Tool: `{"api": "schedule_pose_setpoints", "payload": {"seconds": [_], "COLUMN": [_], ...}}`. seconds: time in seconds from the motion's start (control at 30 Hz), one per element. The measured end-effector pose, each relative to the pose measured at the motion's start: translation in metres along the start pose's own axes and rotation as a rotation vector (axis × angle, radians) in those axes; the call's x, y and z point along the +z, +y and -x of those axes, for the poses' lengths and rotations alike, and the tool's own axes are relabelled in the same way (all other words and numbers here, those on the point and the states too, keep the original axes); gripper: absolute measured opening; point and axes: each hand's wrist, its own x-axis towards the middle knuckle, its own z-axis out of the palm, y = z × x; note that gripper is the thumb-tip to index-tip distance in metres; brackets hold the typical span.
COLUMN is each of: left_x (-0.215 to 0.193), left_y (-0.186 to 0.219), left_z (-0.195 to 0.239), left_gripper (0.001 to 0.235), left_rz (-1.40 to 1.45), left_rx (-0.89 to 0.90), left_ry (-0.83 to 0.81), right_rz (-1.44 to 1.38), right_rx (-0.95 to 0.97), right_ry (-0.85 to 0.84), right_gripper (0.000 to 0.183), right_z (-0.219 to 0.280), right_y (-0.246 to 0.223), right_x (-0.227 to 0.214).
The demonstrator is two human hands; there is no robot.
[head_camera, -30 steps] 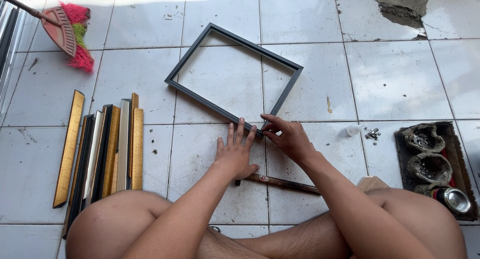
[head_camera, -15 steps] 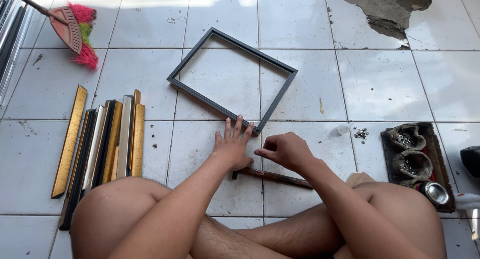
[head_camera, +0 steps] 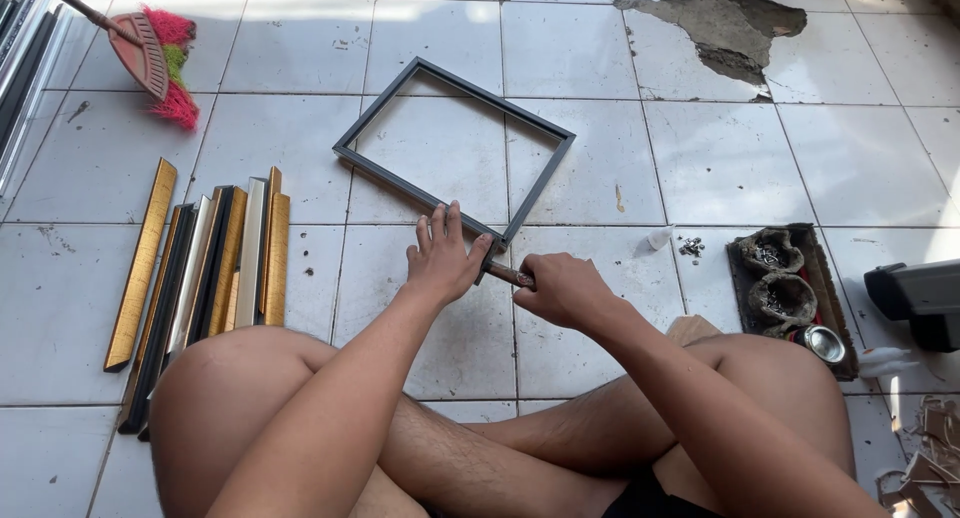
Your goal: Assembling a picture frame by hammering small nails into the corner joints to secure them.
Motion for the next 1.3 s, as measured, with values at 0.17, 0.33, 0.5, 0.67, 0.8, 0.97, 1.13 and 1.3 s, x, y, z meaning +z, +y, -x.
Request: {"api": "schedule_pose_setpoints", "payload": {"seconds": [0.17, 0.33, 0.5, 0.67, 0.8, 0.97, 1.13, 1.3], "left_x": [-0.010, 0.002, 0.017, -0.006, 0.003, 0.006, 0.007, 0.008], "left_y": [0.005, 0.004, -0.003, 0.010, 0.005, 0.009, 0.010, 0.012], "left_z": [0.005, 0.003, -0.002, 0.014, 0.003, 0.003, 0.000, 0.001], "left_gripper": [0.059, 0.058, 0.059, 0.057, 0.058, 0.053, 0.053, 0.053], "left_rz": [-0.014, -0.248, -0.410, -0.375, -0.385, -0.345, -0.361, -0.344], "left_rx": [0.043, 0.103, 0.181, 0.152, 0.118, 0.082, 0.078, 0.055], "left_ry": [0.093, 0.017, -0.118, -0.201, -0.235, -0.212, -0.236, -0.233], "right_rz": [-0.173, -0.224, -0.202, -0.082, -0.053, -0.130, -0.089, -0.162], "right_rx": [0.076, 0.110, 0.020, -0.013, -0.023, -0.052, -0.005, -0.032], "right_ry": [0.184, 0.358, 0.439, 0.468, 0.497, 0.551, 0.438, 0.529], "right_gripper": [0.029, 0.039, 0.046, 0.046, 0.047, 0.049, 0.048, 0.049], "right_z": [0.016, 0.027, 0.026, 0.005, 0.001, 0.002, -0.006, -0.002], "right_y": [0.019, 0.022, 0.008, 0.024, 0.024, 0.018, 0.023, 0.012], "right_x": [0.003, 0.021, 0.015, 0.037, 0.037, 0.032, 0.045, 0.030]}}
